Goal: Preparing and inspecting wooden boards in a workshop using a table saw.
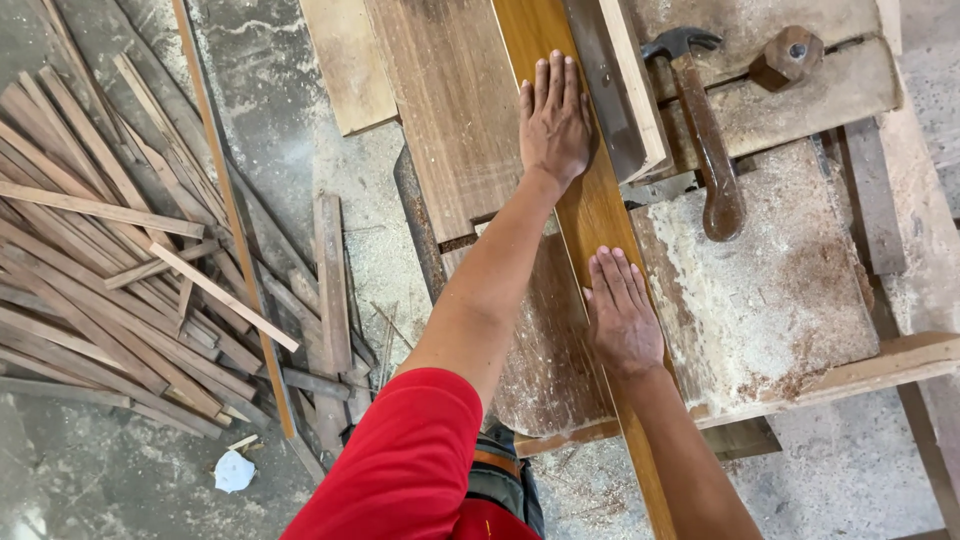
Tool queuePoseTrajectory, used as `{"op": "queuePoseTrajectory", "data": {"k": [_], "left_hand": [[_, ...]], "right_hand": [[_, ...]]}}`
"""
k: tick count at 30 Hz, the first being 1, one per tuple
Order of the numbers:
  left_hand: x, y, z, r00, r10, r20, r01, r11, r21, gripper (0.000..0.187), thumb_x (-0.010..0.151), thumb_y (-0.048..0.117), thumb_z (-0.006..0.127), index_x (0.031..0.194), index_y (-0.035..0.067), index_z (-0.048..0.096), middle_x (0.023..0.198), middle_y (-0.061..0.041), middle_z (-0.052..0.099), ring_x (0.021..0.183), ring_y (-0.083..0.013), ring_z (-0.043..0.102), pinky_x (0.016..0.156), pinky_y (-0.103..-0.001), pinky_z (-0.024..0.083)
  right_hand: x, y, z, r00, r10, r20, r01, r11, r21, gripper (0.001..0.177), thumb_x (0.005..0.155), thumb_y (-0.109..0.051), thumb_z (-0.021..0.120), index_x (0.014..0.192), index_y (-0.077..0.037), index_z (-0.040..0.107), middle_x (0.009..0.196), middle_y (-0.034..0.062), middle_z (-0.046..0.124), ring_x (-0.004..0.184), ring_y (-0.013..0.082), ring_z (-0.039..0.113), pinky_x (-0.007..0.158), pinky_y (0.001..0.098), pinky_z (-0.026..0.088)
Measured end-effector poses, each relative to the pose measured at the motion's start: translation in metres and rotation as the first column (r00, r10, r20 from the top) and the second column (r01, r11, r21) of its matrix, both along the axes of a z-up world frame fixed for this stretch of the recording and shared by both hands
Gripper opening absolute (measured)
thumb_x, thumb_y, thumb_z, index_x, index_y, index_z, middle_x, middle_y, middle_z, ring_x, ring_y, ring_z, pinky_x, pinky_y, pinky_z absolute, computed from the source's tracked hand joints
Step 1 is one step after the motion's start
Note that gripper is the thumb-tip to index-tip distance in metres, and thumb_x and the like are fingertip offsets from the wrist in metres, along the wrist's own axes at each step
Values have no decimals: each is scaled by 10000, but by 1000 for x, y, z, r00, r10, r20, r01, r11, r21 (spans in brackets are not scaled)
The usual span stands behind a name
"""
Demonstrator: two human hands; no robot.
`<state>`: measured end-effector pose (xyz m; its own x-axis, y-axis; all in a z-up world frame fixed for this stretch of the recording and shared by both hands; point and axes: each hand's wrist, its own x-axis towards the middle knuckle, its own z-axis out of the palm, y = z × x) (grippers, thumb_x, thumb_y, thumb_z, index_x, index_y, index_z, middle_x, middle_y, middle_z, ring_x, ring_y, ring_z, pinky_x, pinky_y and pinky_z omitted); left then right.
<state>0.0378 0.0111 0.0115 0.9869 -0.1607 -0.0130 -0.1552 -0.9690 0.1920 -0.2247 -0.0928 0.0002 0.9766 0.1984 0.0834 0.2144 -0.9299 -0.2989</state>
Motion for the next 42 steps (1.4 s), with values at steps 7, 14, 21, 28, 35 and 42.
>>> {"op": "queuePoseTrajectory", "data": {"k": [7, 14, 21, 28, 35, 42], "left_hand": [[9, 1, 0, 1000, -7, -17, 7, 1000, 2, 605, 1094, 327, 217, 1635, 68, 147, 1717, -90, 128, 1589, -247, 100, 1305, -413, 101], [16, 3, 0, 1000, -20, -18, 21, 999, 25, 604, 1095, 319, 228, 1634, 60, 144, 1718, -107, 119, 1591, -259, 91, 1306, -421, 95], [21, 6, 3, 1000, -18, 7, 18, 1000, 9, 612, 1086, 318, 257, 1628, 49, 170, 1714, -115, 138, 1592, -268, 105, 1305, -429, 104], [32, 6, -3, 1000, -22, 5, 22, 999, 27, 612, 1083, 321, 249, 1624, 44, 178, 1711, -120, 143, 1589, -274, 112, 1302, -435, 105], [40, 9, -4, 999, -29, 22, 28, 998, 53, 610, 1091, 323, 230, 1629, 41, 174, 1713, -125, 138, 1591, -273, 107, 1306, -434, 107], [46, 11, 0, 1000, -19, 15, 19, 1000, 23, 609, 1091, 322, 245, 1626, 40, 180, 1714, -118, 145, 1595, -268, 111, 1309, -436, 106]], "right_hand": [[7, 1, 6, 1000, 24, 12, -25, 998, 53, 499, 1081, -207, 393, 1509, 48, 434, 1622, 180, 394, 1534, 322, 324, 1262, 462, 260], [14, 1, 4, 998, 46, 43, -48, 998, 47, 504, 1068, -190, 411, 1505, 60, 441, 1612, 196, 406, 1524, 334, 342, 1256, 465, 276], [22, 3, 3, 998, 38, 49, -42, 996, 78, 495, 1070, -198, 408, 1496, 50, 448, 1598, 193, 418, 1514, 336, 352, 1254, 461, 277], [29, 5, -1, 1000, 20, 18, -21, 998, 60, 491, 1085, -206, 383, 1502, 45, 448, 1603, 192, 415, 1523, 322, 342, 1266, 460, 264], [36, 16, -6, 998, -52, -34, 54, 997, 62, 498, 1074, -181, 366, 1518, 38, 425, 1618, 187, 373, 1521, 330, 303, 1244, 467, 243], [43, 13, -5, 1000, -2, 9, 1, 997, 72, 493, 1055, -127, 385, 1513, 53, 422, 1617, 189, 383, 1526, 330, 318, 1262, 462, 253]]}}
